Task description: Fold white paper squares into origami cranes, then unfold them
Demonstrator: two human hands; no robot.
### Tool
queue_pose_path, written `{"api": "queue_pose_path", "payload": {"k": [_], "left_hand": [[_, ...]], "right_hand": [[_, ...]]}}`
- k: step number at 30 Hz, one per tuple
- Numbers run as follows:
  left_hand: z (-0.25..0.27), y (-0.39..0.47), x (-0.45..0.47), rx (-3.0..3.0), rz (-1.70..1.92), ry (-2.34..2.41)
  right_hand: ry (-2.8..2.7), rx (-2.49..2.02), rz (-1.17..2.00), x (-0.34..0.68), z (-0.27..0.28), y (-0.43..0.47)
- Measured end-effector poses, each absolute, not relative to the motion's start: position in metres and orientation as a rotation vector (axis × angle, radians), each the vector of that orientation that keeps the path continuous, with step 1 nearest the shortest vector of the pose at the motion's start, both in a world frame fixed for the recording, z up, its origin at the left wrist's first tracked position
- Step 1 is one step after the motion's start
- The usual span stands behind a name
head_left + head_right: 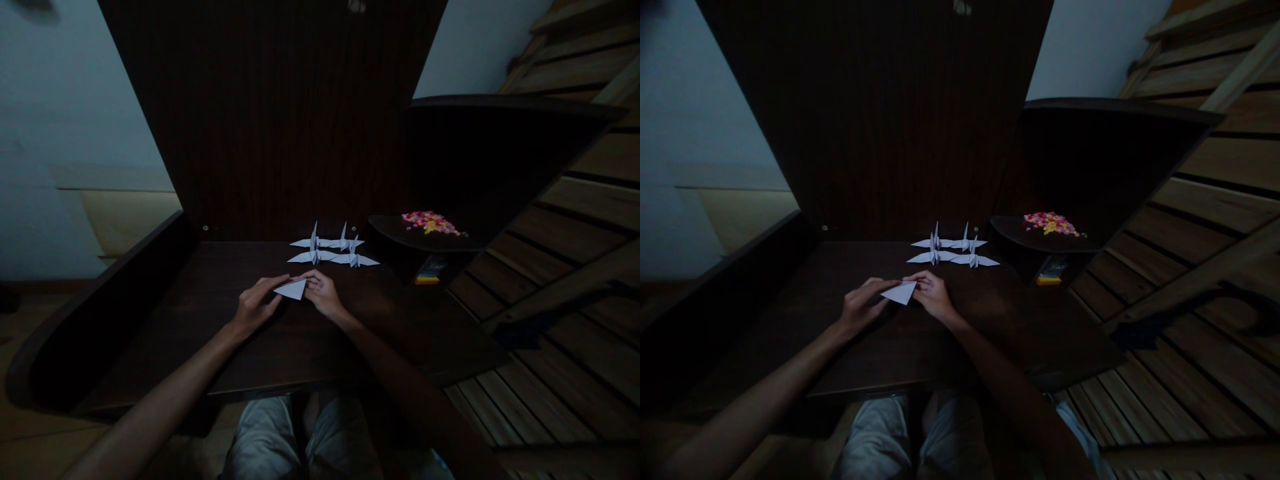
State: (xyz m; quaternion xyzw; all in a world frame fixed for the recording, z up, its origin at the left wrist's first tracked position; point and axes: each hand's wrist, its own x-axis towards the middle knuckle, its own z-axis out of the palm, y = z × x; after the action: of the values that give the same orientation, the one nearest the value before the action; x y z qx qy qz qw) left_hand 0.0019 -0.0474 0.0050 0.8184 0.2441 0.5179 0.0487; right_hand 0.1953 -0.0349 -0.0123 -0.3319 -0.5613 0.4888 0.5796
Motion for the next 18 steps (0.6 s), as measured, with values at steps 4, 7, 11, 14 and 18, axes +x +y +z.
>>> {"api": "queue_pose_path", "payload": {"k": [4, 7, 11, 14, 18], "left_hand": [[0.002, -0.037, -0.007, 2.561, 1.229, 0.790], [0.002, -0.034, -0.011, 2.525, 0.912, 0.864], [0.005, -0.036, -0.011, 2.458, 0.707, 0.893], [0.009, -0.039, -0.009, 2.447, 0.668, 0.904], [0.009, -0.037, -0.009, 2.470, 0.652, 0.888]], "right_hand": [[-1.558, -0.834, 0.974, 0.199, -0.010, -0.041], [-1.861, -0.868, 0.776, 0.204, -0.008, -0.044], [-2.110, -0.900, 0.611, 0.209, -0.008, -0.045], [-2.164, -0.919, 0.538, 0.210, -0.010, -0.044], [-2.195, -0.953, 0.497, 0.211, -0.012, -0.044]]}}
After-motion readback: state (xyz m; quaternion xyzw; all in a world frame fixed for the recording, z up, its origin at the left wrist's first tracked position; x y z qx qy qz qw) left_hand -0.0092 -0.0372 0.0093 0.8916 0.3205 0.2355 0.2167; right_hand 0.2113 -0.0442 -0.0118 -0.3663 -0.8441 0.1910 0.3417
